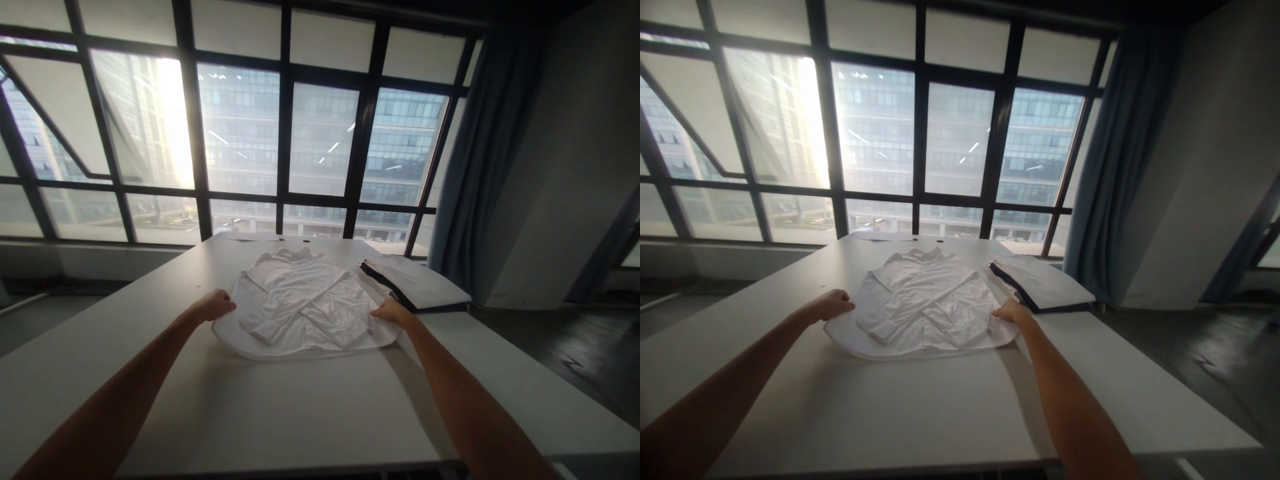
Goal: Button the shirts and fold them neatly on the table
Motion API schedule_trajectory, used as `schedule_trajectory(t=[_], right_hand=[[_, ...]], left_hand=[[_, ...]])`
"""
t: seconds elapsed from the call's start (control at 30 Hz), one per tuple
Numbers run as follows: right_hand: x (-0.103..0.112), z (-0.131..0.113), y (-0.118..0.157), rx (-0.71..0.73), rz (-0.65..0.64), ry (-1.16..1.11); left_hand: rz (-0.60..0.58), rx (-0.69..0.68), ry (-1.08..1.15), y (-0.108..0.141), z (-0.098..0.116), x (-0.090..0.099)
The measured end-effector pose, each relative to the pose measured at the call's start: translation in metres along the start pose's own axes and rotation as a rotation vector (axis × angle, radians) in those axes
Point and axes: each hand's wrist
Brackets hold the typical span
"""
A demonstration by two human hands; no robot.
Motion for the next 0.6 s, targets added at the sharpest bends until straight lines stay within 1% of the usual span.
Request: schedule_trajectory(t=[0.07, 0.1, 0.13, 0.17, 0.23, 0.33, 0.4, 0.5, 0.57, 0.6], right_hand=[[0.0, -0.004, 0.003, 0.008, -0.003, -0.015], [0.0, -0.006, 0.004, 0.011, -0.003, -0.014], [0.0, -0.008, 0.005, 0.013, -0.003, -0.007], [0.0, -0.01, 0.005, 0.014, -0.004, 0.001], [-0.001, -0.012, 0.006, 0.018, -0.009, 0.014], [-0.001, -0.011, 0.006, 0.027, -0.018, 0.028], [-0.001, -0.009, 0.005, 0.035, -0.015, 0.032], [-0.001, -0.006, 0.004, 0.052, -0.018, 0.027], [0.001, -0.006, 0.005, 0.07, -0.025, 0.023], [0.002, -0.007, 0.005, 0.079, -0.027, 0.023]], left_hand=[[0.144, -0.167, 0.012, 0.012, 0.016, -0.004], [0.185, -0.255, 0.023, 0.019, 0.025, -0.009], [0.186, -0.335, 0.037, 0.027, 0.035, -0.017], [0.154, -0.395, 0.053, 0.034, 0.045, -0.026], [0.066, -0.463, 0.082, 0.047, 0.063, -0.048], [-0.031, -0.497, 0.083, 0.055, 0.084, -0.077], [-0.061, -0.497, 0.07, 0.055, 0.093, -0.089], [-0.051, -0.492, 0.099, 0.052, 0.1, -0.096], [-0.042, -0.501, 0.155, 0.051, 0.101, -0.096], [-0.062, -0.507, 0.185, 0.051, 0.101, -0.095]])
Point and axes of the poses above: each hand's wrist, its own y-axis away from the middle knuckle, its own x-axis out of the back of the hand, z = x × y, and after that the axes turned 12 degrees about x, right-handed
